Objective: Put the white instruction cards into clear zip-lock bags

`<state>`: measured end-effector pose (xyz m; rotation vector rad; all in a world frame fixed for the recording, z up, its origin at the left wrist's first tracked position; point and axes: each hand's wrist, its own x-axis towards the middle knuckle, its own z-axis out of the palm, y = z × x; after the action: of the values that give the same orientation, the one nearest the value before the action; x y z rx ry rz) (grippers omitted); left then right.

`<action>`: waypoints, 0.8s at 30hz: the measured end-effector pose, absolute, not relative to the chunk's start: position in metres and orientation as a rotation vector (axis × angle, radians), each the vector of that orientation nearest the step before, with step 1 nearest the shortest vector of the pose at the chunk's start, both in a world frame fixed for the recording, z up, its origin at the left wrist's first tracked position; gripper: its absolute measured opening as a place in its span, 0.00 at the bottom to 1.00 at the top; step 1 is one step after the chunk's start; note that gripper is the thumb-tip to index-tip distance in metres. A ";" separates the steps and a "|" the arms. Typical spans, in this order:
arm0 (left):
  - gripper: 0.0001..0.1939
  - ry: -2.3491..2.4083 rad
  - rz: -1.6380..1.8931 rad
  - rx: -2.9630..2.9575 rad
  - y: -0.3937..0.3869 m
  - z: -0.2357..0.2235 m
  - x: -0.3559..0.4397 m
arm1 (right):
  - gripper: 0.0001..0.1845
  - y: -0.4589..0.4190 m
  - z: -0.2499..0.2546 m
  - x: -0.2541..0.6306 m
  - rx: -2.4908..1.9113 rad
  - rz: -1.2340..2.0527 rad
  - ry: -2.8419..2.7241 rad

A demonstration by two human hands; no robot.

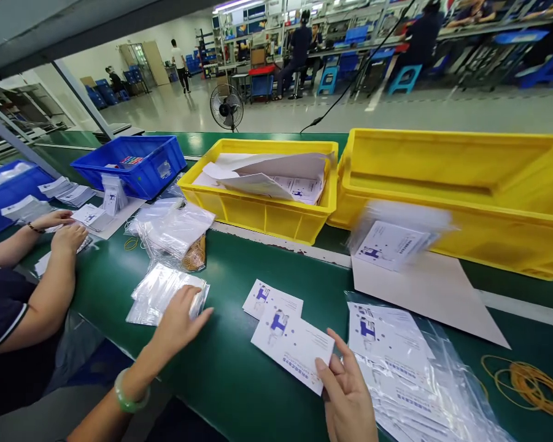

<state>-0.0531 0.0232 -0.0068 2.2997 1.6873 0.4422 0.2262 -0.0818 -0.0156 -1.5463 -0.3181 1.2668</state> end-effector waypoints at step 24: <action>0.11 1.942 0.844 1.880 0.021 -0.002 -0.082 | 0.24 -0.090 -0.005 0.160 -1.553 1.278 -0.792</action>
<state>-0.0822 0.0207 -0.0016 1.8804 1.9418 0.8437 0.1602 -0.0896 -0.0052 -1.5525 -0.7918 1.2776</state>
